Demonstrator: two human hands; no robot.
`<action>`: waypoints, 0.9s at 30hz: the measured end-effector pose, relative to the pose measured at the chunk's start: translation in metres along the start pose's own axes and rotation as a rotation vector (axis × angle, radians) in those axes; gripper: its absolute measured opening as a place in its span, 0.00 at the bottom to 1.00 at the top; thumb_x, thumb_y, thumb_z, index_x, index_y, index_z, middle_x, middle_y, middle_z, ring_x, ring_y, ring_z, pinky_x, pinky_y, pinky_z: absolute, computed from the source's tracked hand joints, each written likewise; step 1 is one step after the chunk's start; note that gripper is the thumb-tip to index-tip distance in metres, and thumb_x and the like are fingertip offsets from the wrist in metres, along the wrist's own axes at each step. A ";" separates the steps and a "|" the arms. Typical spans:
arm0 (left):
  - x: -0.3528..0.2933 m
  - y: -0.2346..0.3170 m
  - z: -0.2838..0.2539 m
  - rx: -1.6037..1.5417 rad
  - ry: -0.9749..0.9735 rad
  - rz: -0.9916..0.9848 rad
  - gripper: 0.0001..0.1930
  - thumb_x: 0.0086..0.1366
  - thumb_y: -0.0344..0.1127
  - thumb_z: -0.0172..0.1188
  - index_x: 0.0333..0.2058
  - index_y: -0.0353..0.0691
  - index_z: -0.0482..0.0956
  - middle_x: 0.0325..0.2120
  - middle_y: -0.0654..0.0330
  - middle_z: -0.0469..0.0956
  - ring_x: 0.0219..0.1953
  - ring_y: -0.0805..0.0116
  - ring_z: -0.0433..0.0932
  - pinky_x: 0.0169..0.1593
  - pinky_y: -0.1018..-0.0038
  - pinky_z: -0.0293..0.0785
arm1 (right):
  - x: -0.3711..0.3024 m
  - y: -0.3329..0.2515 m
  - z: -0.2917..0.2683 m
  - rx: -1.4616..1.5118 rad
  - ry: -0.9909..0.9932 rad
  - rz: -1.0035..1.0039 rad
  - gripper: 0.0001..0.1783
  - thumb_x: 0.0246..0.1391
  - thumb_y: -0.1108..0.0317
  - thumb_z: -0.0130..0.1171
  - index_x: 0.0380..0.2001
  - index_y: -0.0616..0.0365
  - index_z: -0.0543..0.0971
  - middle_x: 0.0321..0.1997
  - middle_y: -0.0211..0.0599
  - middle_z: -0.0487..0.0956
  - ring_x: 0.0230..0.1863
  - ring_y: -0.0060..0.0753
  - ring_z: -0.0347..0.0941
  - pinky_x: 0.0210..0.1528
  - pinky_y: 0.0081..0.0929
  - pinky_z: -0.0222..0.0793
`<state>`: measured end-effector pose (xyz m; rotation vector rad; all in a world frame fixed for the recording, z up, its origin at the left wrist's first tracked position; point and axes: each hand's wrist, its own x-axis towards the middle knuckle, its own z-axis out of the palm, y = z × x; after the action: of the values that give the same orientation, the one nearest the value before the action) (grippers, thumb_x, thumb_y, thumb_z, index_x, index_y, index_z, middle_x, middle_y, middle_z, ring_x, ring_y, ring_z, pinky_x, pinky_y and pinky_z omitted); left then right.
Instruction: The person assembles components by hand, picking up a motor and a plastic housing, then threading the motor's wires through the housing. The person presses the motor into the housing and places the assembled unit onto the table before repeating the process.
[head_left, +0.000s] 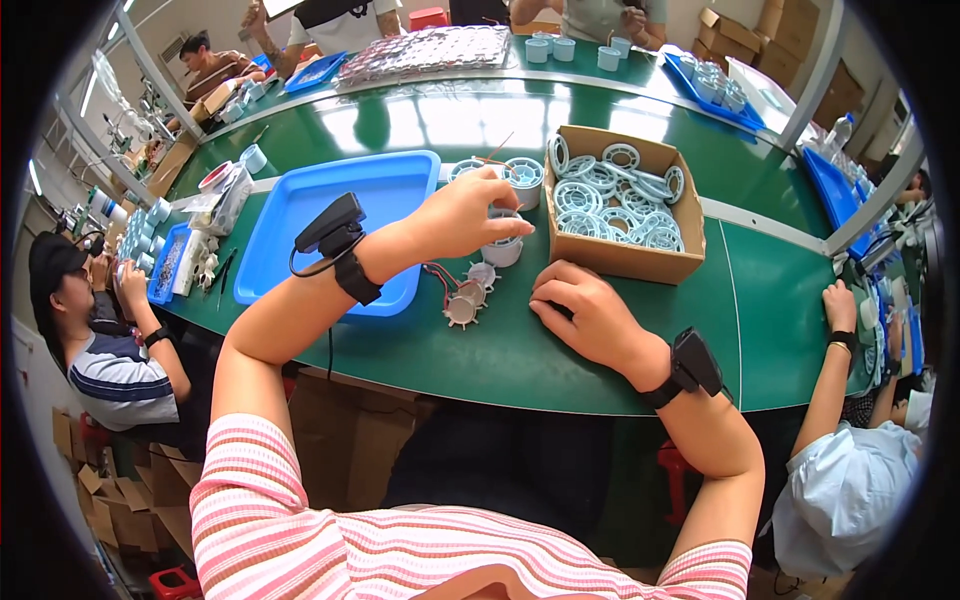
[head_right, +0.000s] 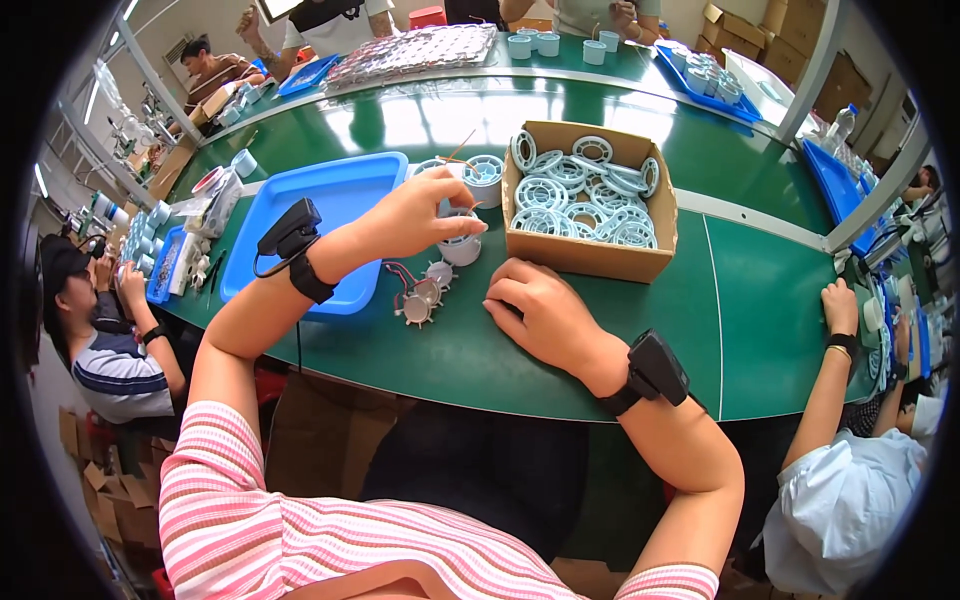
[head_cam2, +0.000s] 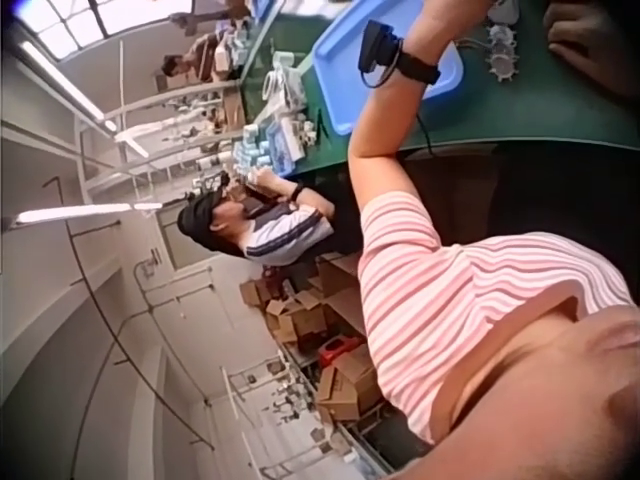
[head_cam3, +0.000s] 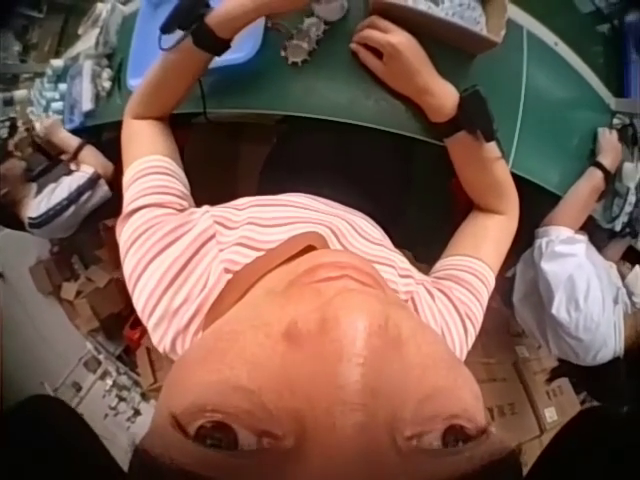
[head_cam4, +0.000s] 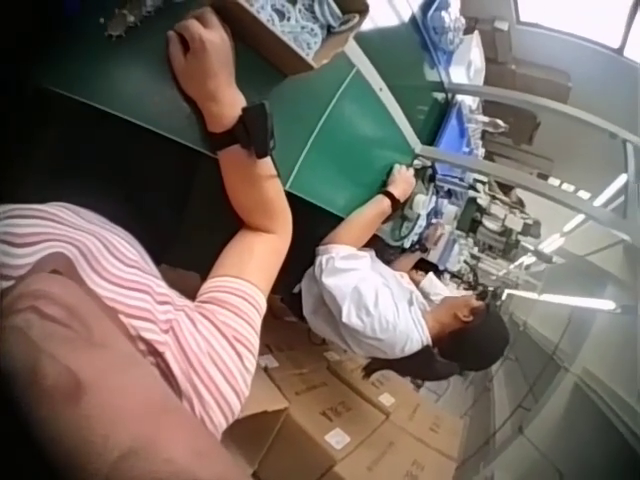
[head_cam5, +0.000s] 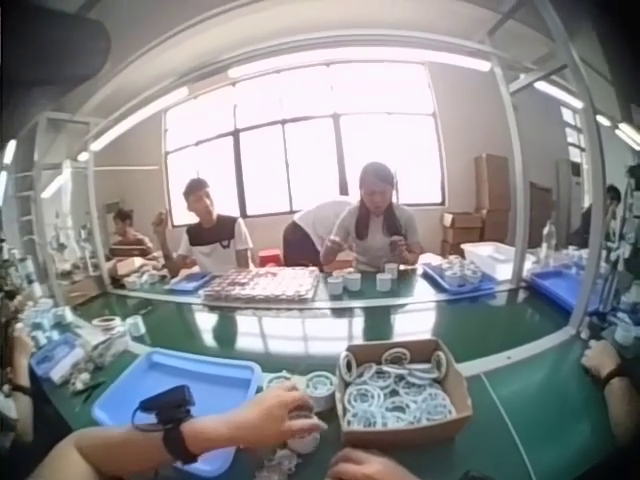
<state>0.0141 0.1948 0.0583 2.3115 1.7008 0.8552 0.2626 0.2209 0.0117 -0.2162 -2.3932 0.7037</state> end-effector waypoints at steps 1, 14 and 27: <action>0.003 0.000 -0.002 -0.001 0.009 0.006 0.15 0.65 0.43 0.69 0.36 0.34 0.81 0.31 0.59 0.78 0.38 0.63 0.77 0.43 0.66 0.74 | 0.000 0.000 -0.001 -0.010 -0.002 -0.004 0.04 0.55 0.75 0.65 0.33 0.63 0.80 0.38 0.41 0.79 0.39 0.46 0.77 0.43 0.37 0.75; -0.031 0.044 -0.015 -0.525 0.096 -0.293 0.09 0.71 0.34 0.64 0.34 0.35 0.79 0.25 0.67 0.78 0.27 0.82 0.75 0.31 0.82 0.72 | -0.010 -0.058 -0.022 -0.048 0.230 0.113 0.15 0.53 0.75 0.68 0.44 0.61 0.79 0.44 0.41 0.80 0.48 0.44 0.77 0.48 0.35 0.74; -0.102 0.116 0.034 -0.644 0.267 -0.225 0.08 0.70 0.29 0.64 0.33 0.36 0.75 0.24 0.71 0.72 0.26 0.86 0.69 0.27 0.84 0.65 | -0.048 -0.093 0.021 0.085 0.220 0.401 0.41 0.38 0.71 0.81 0.57 0.57 0.72 0.51 0.39 0.79 0.55 0.44 0.75 0.57 0.36 0.74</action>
<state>0.1078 0.0682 0.0438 1.6080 1.4390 1.4479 0.2893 0.1183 0.0229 -0.7135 -2.1234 0.9075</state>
